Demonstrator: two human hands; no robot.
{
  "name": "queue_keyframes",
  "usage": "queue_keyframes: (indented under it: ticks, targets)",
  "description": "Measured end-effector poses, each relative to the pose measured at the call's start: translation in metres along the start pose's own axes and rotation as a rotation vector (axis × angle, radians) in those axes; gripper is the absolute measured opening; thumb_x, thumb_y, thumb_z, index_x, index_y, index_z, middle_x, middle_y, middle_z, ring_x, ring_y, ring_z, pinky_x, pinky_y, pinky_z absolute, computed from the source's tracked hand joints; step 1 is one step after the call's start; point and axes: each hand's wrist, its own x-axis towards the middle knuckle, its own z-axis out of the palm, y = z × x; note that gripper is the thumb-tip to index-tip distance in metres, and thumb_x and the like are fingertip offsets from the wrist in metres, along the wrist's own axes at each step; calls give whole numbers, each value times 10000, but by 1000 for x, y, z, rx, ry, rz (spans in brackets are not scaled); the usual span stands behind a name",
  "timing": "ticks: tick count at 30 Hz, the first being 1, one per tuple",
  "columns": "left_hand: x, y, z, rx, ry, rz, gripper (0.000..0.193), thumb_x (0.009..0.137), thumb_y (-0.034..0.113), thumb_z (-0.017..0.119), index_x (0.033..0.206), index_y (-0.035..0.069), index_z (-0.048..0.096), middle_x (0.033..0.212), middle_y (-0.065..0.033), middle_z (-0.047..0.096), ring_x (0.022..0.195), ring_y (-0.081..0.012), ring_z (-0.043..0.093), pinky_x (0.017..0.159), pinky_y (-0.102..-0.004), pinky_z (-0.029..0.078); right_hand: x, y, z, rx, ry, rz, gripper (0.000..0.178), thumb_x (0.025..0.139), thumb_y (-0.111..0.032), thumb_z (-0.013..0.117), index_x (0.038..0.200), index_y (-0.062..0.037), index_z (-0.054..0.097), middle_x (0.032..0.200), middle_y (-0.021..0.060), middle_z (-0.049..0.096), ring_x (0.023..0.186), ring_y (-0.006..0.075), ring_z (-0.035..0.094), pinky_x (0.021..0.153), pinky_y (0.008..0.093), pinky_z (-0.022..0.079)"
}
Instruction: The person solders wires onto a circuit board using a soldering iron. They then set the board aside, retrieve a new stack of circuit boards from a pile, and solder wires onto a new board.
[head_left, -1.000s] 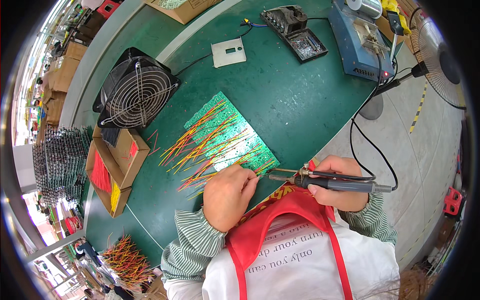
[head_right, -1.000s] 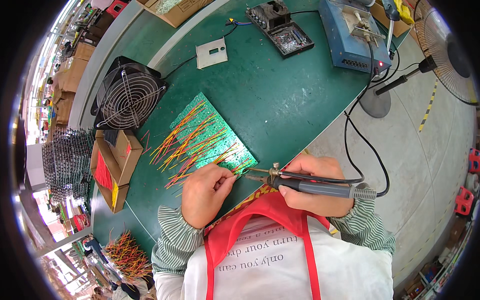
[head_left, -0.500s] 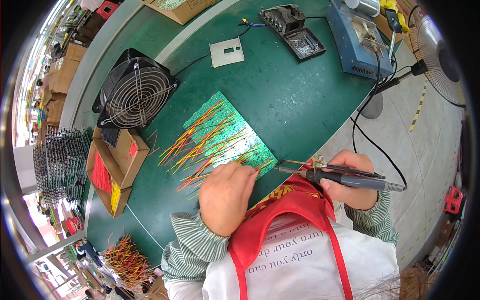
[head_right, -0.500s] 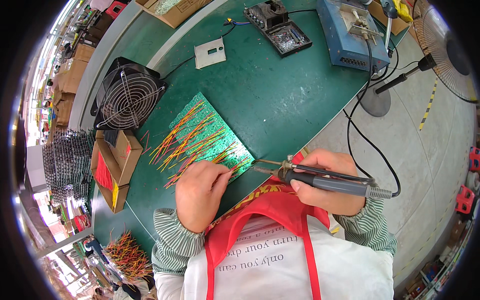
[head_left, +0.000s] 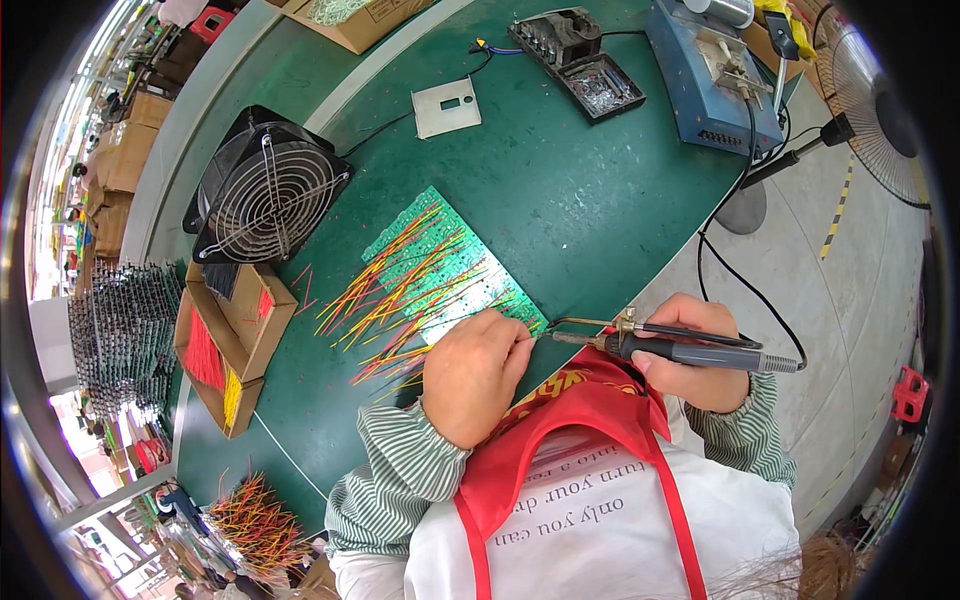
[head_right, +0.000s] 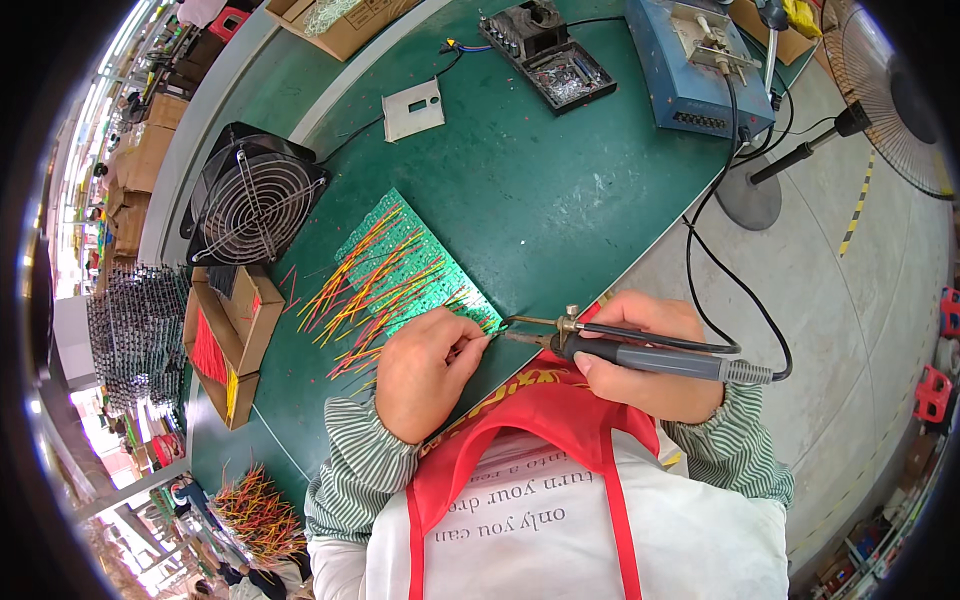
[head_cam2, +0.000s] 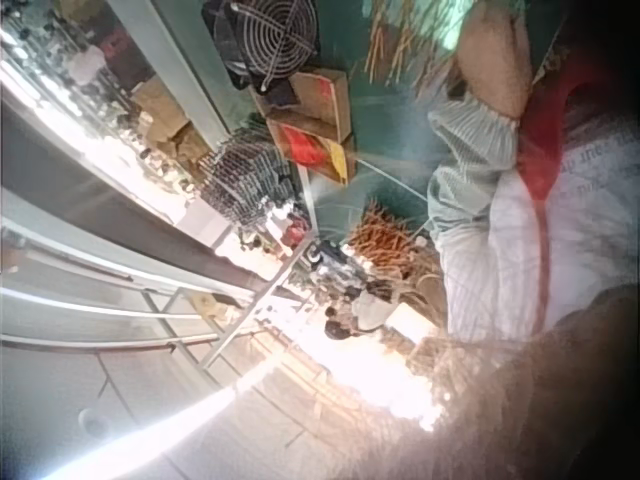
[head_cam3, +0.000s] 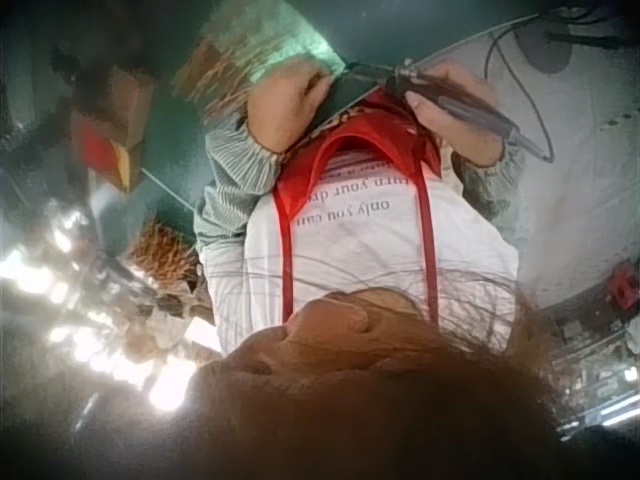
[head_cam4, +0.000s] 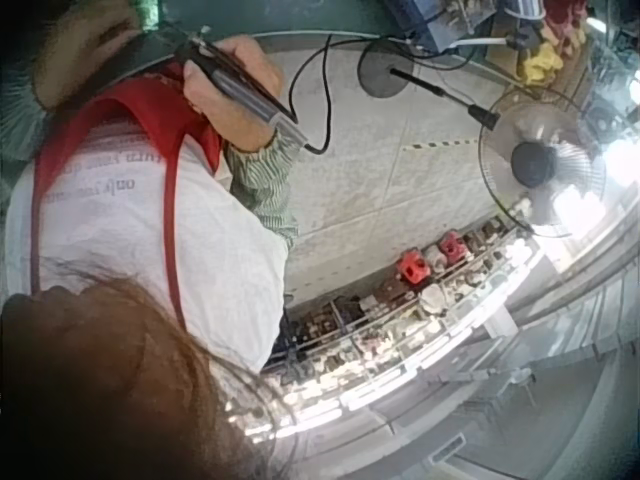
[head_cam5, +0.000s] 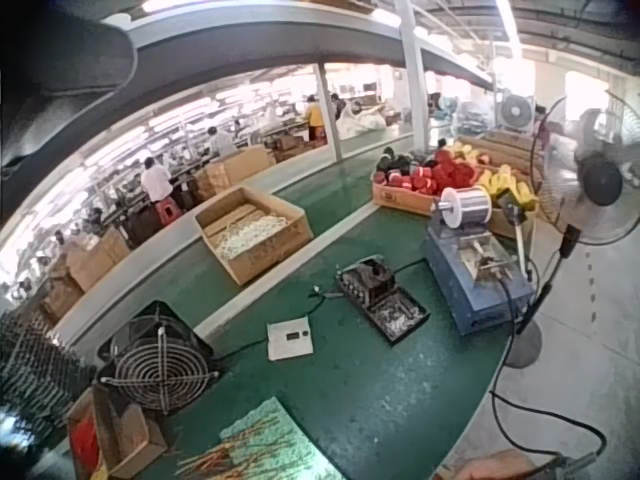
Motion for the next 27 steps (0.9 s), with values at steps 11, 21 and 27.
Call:
queue_keyframes:
  ticks: [11,21,27]
  targets:
    - [-1,-6,-6,13,-5,6,69,759,74,671,788,25,632,698,-85,569,608,-229,572,554,-335,449,11,2,9,118,126,0,202,727,-90,692,864,-13,564,746,33,616,632,63,541,582,217,434]
    - [48,-98,-95,341,195,13,215,781,158,686,915,-2,634,897,-134,606,818,-273,590,716,-348,475,36,2,33,335,187,65,190,796,-67,672,935,-6,557,767,19,606,680,61,549,612,217,448]
    - [42,-132,-100,-140,-40,-229,245,793,152,710,916,-7,569,846,-74,586,759,-156,577,665,-283,460,40,-1,37,364,205,55,184,803,-50,656,943,4,548,778,43,611,670,76,570,609,227,469]
